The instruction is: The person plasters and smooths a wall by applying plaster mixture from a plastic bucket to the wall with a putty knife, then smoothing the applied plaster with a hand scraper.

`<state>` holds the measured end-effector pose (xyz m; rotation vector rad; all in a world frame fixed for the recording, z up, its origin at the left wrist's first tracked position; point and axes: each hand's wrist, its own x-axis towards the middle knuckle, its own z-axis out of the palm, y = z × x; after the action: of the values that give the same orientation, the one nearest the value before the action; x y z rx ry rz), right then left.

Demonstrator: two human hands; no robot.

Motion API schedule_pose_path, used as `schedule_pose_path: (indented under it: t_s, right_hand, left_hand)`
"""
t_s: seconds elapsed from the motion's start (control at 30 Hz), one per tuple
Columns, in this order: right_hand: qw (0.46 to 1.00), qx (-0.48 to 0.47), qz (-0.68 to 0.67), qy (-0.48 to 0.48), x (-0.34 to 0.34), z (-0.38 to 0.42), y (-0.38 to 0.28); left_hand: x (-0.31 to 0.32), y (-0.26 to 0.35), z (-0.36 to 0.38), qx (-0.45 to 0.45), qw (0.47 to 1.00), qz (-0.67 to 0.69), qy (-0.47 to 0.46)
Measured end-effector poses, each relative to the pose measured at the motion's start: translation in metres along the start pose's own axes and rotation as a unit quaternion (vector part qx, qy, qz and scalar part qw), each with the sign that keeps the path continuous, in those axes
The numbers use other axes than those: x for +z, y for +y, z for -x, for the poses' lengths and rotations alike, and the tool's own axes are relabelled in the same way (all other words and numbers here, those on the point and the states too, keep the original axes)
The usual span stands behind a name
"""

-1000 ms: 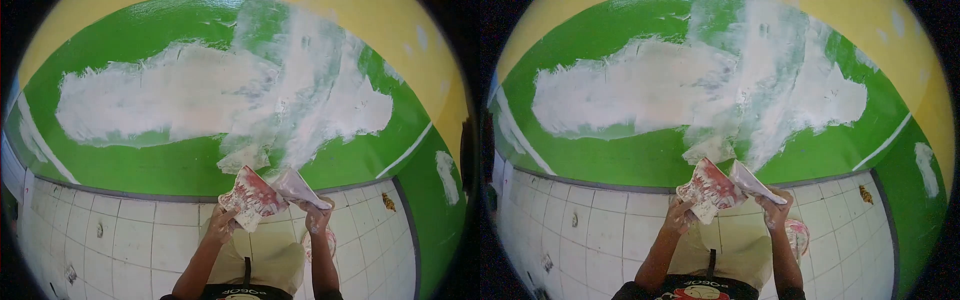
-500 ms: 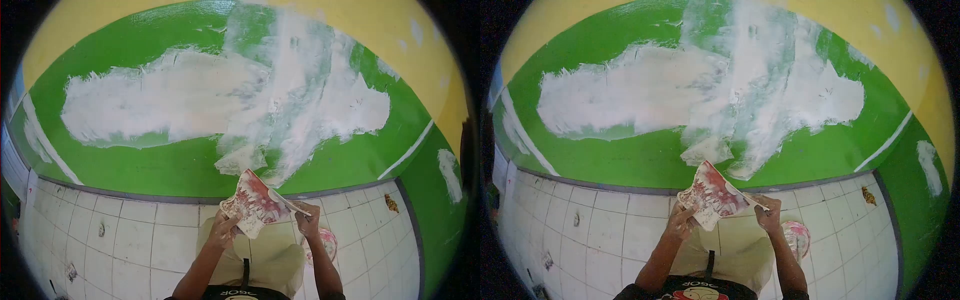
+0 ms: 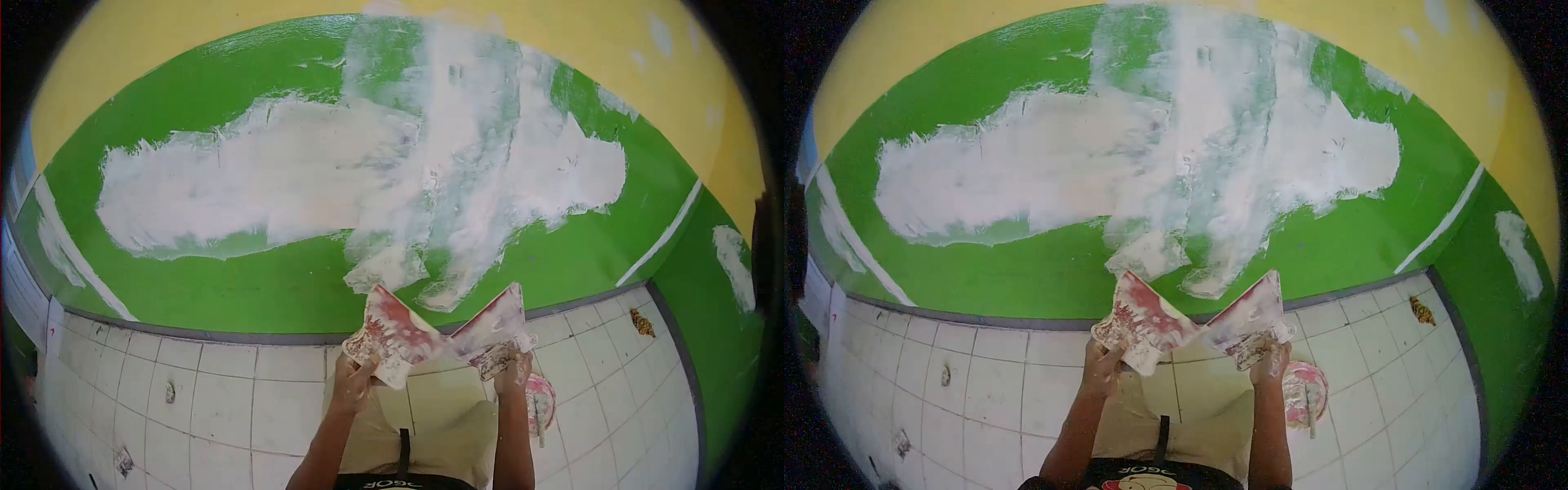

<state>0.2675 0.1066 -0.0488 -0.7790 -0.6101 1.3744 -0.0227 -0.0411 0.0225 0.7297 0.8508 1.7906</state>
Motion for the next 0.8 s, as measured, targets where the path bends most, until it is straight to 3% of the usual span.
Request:
schedule_pose_path:
  t_s: [0.03,0.1,0.13,0.17,0.23,0.27,0.33,0.37,0.43,0.57,0.8]
  right_hand:
    - [0.997,0.016,-0.058,0.041,0.024,0.016,-0.011]
    - [0.998,0.034,-0.053,0.002,0.019,0.030,-0.013]
    - [0.997,0.053,-0.046,-0.042,0.016,0.036,-0.011]
    - [0.997,0.053,-0.049,-0.038,0.015,0.039,-0.007]
    - [0.977,0.170,-0.085,-0.100,0.015,0.041,0.003]
    - [0.977,0.168,-0.086,-0.098,0.013,0.041,0.014]
    - [0.968,0.210,-0.129,-0.044,0.021,0.047,0.032]
    - [0.969,0.217,-0.115,0.018,0.029,0.053,0.031]
    - [0.957,0.255,-0.137,-0.024,0.006,0.037,0.040]
    - [0.928,0.305,-0.183,-0.106,0.026,0.041,0.008]
    - [0.944,0.257,-0.194,-0.065,0.019,0.023,-0.009]
  left_hand:
    - [-0.004,-0.004,-0.001,-0.002,1.000,-0.003,-0.002]
    - [-0.011,-0.011,-0.001,0.136,0.948,-0.285,0.028]
    - [-0.014,-0.016,0.001,0.132,0.948,-0.288,0.025]
    - [-0.018,-0.020,0.003,0.122,0.901,-0.417,0.008]
    - [-0.008,-0.018,0.006,0.038,0.821,-0.568,-0.043]
    - [0.000,-0.016,0.007,0.038,0.820,-0.569,-0.046]
    - [0.018,-0.012,0.006,0.132,0.792,-0.566,-0.187]
    - [0.019,-0.019,0.007,0.131,0.791,-0.567,-0.190]
    - [0.014,-0.030,0.007,0.149,0.751,-0.601,-0.228]
    - [0.013,-0.024,0.005,0.164,0.752,-0.586,-0.253]
    - [0.000,-0.050,-0.002,0.106,0.727,-0.627,-0.257]
